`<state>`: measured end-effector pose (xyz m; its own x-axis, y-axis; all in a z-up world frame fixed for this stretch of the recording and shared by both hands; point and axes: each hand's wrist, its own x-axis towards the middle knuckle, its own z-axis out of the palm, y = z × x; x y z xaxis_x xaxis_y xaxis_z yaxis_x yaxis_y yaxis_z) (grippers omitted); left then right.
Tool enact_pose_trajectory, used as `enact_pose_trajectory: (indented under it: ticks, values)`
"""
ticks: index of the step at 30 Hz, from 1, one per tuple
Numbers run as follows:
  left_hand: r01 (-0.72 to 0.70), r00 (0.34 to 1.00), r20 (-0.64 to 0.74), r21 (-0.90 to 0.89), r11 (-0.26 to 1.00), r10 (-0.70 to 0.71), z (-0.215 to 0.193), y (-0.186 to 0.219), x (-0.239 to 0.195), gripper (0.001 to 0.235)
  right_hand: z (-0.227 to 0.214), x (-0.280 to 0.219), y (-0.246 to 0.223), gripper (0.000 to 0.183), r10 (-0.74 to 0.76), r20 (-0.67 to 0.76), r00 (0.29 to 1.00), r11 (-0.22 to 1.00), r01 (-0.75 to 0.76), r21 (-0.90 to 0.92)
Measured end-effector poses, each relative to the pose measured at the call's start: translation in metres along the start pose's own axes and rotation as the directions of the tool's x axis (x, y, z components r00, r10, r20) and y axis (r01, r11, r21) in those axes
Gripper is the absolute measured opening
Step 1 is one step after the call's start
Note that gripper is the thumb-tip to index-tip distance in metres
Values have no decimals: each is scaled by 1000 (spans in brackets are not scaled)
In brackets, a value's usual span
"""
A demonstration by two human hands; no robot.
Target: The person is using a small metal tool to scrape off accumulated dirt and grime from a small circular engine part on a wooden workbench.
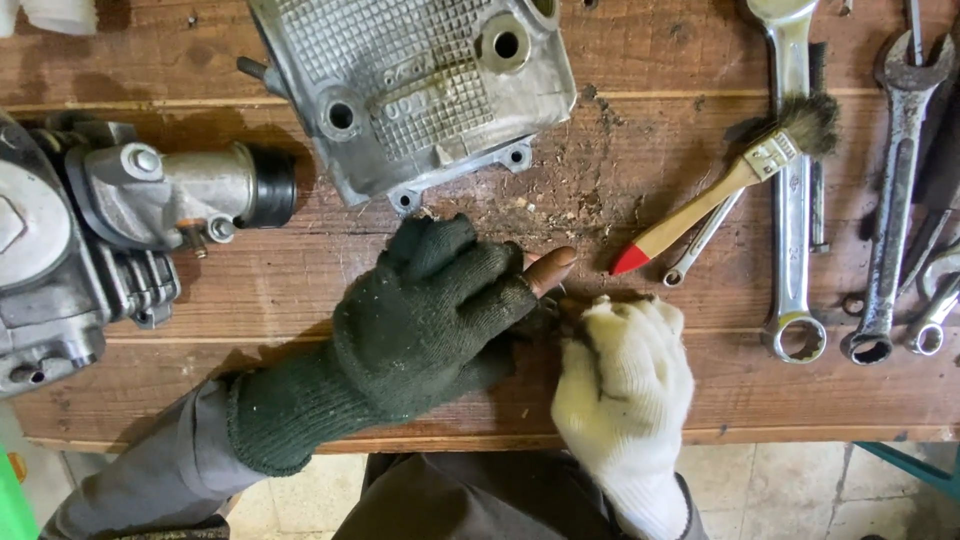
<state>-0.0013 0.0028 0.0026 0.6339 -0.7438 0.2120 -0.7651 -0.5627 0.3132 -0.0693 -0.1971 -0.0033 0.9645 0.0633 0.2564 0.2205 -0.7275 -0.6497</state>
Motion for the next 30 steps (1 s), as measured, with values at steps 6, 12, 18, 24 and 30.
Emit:
enact_pose_trajectory:
  ticks: [6,12,18,24,30]
  values:
    - [19,1000,14,-7,1000,-19,3,1,-1,90,-3,4,-2,14,4,28,1000,1000,-5,17]
    - [36,999,31,24,999,-36,6,1,-4,99,-5,7,-1,12,-84,85,993,996,82,26]
    - [24,1000,20,-34,999,-23,5,0,-2,94,-7,8,3,11,-120,110,987,991,112,76]
    - [150,986,-73,-12,989,-150,2,8,6,75,-34,-29,0,23,404,-53,913,825,-339,452]
    - [190,981,-22,-84,978,-193,9,6,4,67,-29,-57,16,23,822,-170,543,553,-694,462]
